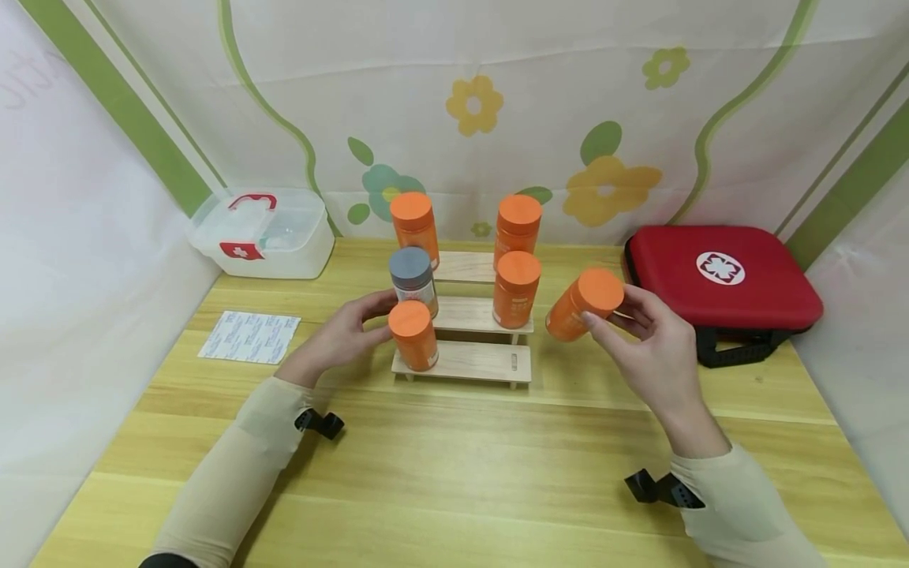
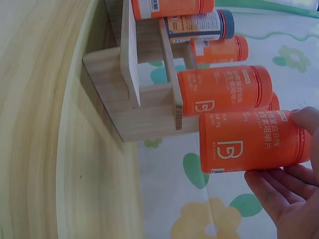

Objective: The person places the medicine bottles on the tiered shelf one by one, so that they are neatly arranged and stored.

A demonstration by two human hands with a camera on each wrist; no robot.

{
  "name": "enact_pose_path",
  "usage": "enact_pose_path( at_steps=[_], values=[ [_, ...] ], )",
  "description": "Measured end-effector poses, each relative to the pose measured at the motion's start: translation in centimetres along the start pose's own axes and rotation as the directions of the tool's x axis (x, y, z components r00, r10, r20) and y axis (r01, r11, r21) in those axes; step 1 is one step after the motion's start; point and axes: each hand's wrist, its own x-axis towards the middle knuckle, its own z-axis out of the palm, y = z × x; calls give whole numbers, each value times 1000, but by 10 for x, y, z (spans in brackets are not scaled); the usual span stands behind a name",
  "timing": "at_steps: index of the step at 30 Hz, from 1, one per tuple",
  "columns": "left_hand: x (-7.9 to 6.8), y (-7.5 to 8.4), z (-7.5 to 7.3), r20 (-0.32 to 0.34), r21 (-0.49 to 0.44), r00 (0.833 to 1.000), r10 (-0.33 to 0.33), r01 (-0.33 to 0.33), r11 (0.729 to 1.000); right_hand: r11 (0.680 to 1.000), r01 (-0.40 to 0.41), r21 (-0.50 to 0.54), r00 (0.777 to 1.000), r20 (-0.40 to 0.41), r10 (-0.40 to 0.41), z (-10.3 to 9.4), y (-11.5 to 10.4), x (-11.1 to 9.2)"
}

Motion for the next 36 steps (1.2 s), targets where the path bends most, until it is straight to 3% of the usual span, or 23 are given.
enact_pose_path(
  at_steps=[19,28,36],
  values=[
    [0,1,1,-9,11,1000,-14,14,1000,981,167,97,984,46,-173,12,-14,-22],
    [0,2,1,-8,12,1000,-24,24,1000,940,229,254,967,52,-250,27,-13,-26],
    [-1,3,1,-12,16,1000,-19,19,1000,955,225,192,963,106,-248,38,-12,-28]
  ],
)
